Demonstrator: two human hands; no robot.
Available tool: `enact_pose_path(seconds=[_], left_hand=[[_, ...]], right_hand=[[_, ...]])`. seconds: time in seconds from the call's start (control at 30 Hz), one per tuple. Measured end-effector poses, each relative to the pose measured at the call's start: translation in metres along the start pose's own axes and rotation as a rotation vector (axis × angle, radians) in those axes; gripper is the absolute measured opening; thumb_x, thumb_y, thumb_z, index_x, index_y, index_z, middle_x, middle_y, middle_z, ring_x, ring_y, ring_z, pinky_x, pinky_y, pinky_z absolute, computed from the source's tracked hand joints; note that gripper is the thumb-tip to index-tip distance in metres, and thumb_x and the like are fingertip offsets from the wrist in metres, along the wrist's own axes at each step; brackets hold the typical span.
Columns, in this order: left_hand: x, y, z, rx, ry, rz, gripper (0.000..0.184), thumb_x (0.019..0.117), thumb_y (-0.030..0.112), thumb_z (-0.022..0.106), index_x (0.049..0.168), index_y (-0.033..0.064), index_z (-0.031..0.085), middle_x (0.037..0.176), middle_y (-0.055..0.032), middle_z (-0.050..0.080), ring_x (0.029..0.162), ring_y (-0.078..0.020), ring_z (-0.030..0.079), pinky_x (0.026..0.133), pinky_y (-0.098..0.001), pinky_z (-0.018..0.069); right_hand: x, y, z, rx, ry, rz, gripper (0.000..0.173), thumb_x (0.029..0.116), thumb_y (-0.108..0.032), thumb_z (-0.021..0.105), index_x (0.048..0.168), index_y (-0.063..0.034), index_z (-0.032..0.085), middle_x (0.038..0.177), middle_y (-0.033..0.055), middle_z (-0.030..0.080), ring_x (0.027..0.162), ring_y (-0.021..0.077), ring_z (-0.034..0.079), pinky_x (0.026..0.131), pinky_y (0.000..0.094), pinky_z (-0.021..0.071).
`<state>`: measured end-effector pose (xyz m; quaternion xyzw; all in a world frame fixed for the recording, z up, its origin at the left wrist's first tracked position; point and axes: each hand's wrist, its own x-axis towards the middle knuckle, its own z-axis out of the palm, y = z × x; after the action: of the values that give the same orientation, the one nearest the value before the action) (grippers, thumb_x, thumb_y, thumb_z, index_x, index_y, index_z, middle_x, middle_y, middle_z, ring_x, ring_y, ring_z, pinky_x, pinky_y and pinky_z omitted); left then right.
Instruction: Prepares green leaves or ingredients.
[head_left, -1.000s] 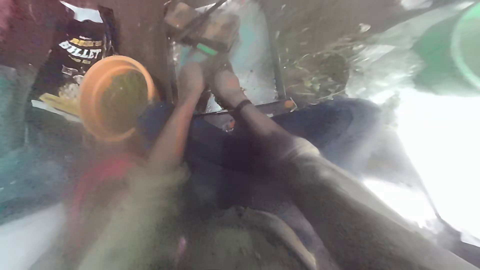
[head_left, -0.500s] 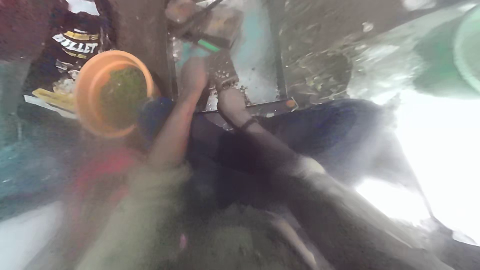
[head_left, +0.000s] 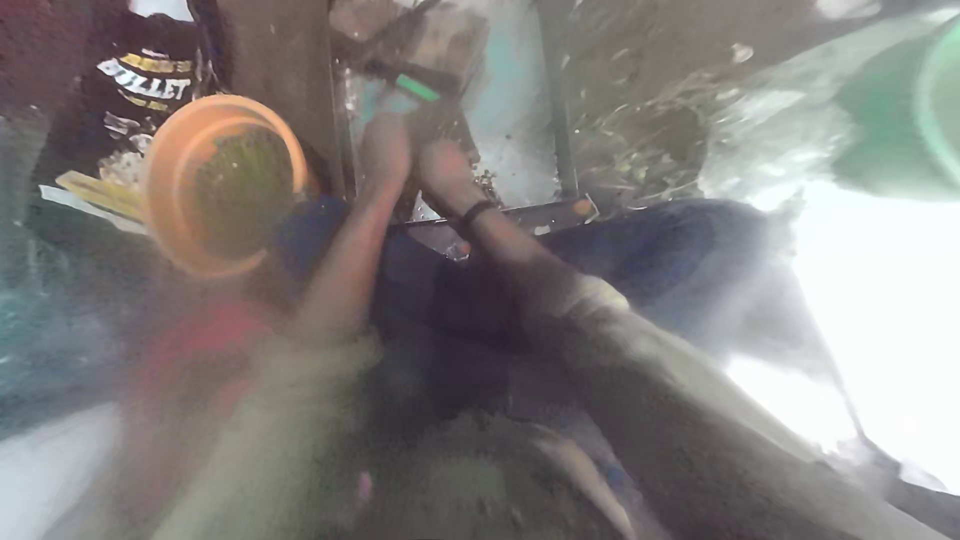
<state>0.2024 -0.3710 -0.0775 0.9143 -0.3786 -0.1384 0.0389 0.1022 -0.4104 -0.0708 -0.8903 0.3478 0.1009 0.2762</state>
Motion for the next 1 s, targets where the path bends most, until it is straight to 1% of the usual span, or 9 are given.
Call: enact_pose_path(seconds=[0.17, 0.23, 0.3, 0.4, 0.5, 0.7, 0.8, 0.9, 1.0], left_hand=[[0.001, 0.002, -0.006, 0.026, -0.017, 0.048, 0.019, 0.0965, 0.012, 0.064, 0.11, 0.006, 0.077, 0.121, -0.0207, 0.071, 0.119, -0.0404, 0.066, 0.101, -0.0608, 0.0534], [-0.001, 0.005, -0.011, 0.032, -0.016, 0.041, 0.02, 0.0976, 0.013, 0.063, 0.111, 0.0044, 0.076, 0.122, -0.0215, 0.071, 0.12, -0.0405, 0.066, 0.101, -0.0602, 0.0532], [-0.006, 0.009, -0.014, 0.028, -0.017, 0.036, 0.021, 0.099, 0.013, 0.062, 0.112, 0.0037, 0.075, 0.125, -0.0213, 0.07, 0.121, -0.0399, 0.065, 0.103, -0.0586, 0.0529], [-0.006, 0.006, -0.012, 0.03, 0.028, 0.039, 0.02, 0.0971, 0.015, 0.064, 0.109, 0.0046, 0.076, 0.125, -0.0224, 0.07, 0.122, -0.0404, 0.065, 0.103, -0.0598, 0.0525], [-0.006, 0.005, -0.01, 0.049, -0.003, -0.009, 0.021, 0.0972, 0.016, 0.065, 0.111, 0.0031, 0.074, 0.122, -0.0235, 0.069, 0.118, -0.042, 0.066, 0.098, -0.0614, 0.055], [-0.016, 0.012, -0.013, 0.013, 0.004, -0.082, 0.027, 0.1041, 0.009, 0.05, 0.115, -0.0087, 0.067, 0.121, -0.0296, 0.067, 0.116, -0.0461, 0.066, 0.094, -0.0626, 0.0546], [-0.011, 0.011, -0.013, 0.025, -0.013, -0.064, 0.022, 0.0978, 0.015, 0.06, 0.11, 0.002, 0.074, 0.118, -0.0222, 0.071, 0.112, -0.0406, 0.069, 0.091, -0.0619, 0.0569], [-0.004, 0.008, -0.01, 0.007, -0.026, -0.04, 0.02, 0.0944, 0.014, 0.066, 0.109, 0.0056, 0.076, 0.12, -0.0202, 0.072, 0.114, -0.0399, 0.069, 0.093, -0.0618, 0.0565], [-0.004, 0.008, -0.01, 0.017, -0.031, -0.018, 0.02, 0.0947, 0.013, 0.066, 0.111, 0.0061, 0.075, 0.123, -0.0203, 0.071, 0.117, -0.0389, 0.067, 0.096, -0.0606, 0.0557]], right_hand=[[-0.039, 0.015, 0.013, -0.029, -0.016, 0.038, 0.036, 0.0982, -0.016, 0.059, 0.132, -0.0046, 0.064, 0.108, 0.025, 0.072, 0.099, 0.0452, 0.071, 0.077, 0.063, 0.0574], [-0.05, 0.026, 0.02, -0.048, 0.009, 0.033, 0.042, 0.1011, -0.019, 0.054, 0.143, -0.0128, 0.059, 0.103, 0.0221, 0.073, 0.095, 0.0433, 0.072, 0.074, 0.0614, 0.0578], [-0.063, 0.03, 0.012, -0.003, 0.05, 0.027, 0.042, 0.0988, -0.017, 0.058, 0.14, -0.0125, 0.06, 0.102, 0.0219, 0.073, 0.094, 0.0433, 0.072, 0.075, 0.0614, 0.0583], [-0.098, 0.01, -0.041, 0.113, -0.04, 0.057, 0.034, 0.0989, -0.011, 0.063, 0.129, 0.0028, 0.063, 0.115, 0.0277, 0.069, 0.106, 0.0465, 0.069, 0.086, 0.0624, 0.0571], [-0.035, 0.004, -0.019, -0.008, 0.02, 0.017, 0.025, 0.097, -0.02, 0.062, 0.112, -0.0015, 0.071, 0.112, 0.022, 0.072, 0.105, 0.041, 0.07, 0.081, 0.0613, 0.0572], [0.003, -0.002, 0.003, 0.025, 0.03, -0.016, 0.029, 0.0925, -0.024, 0.069, 0.116, -0.006, 0.07, 0.109, 0.0195, 0.073, 0.102, 0.0404, 0.071, 0.079, 0.0624, 0.0583], [-0.012, 0.005, 0.008, 0.005, 0.011, 0.03, 0.045, 0.0966, -0.02, 0.062, 0.14, -0.009, 0.06, 0.112, 0.0215, 0.072, 0.104, 0.0421, 0.071, 0.08, 0.0616, 0.0579], [-0.04, 0.018, 0.018, -0.025, 0.028, 0.061, 0.04, 0.0983, -0.016, 0.057, 0.138, -0.0109, 0.062, 0.107, 0.023, 0.073, 0.098, 0.0439, 0.072, 0.076, 0.0623, 0.0578], [-0.065, 0.03, 0.018, -0.035, 0.033, 0.065, 0.052, 0.0975, -0.016, 0.057, 0.15, -0.017, 0.054, 0.104, 0.0225, 0.072, 0.095, 0.0435, 0.072, 0.073, 0.0606, 0.0578]])
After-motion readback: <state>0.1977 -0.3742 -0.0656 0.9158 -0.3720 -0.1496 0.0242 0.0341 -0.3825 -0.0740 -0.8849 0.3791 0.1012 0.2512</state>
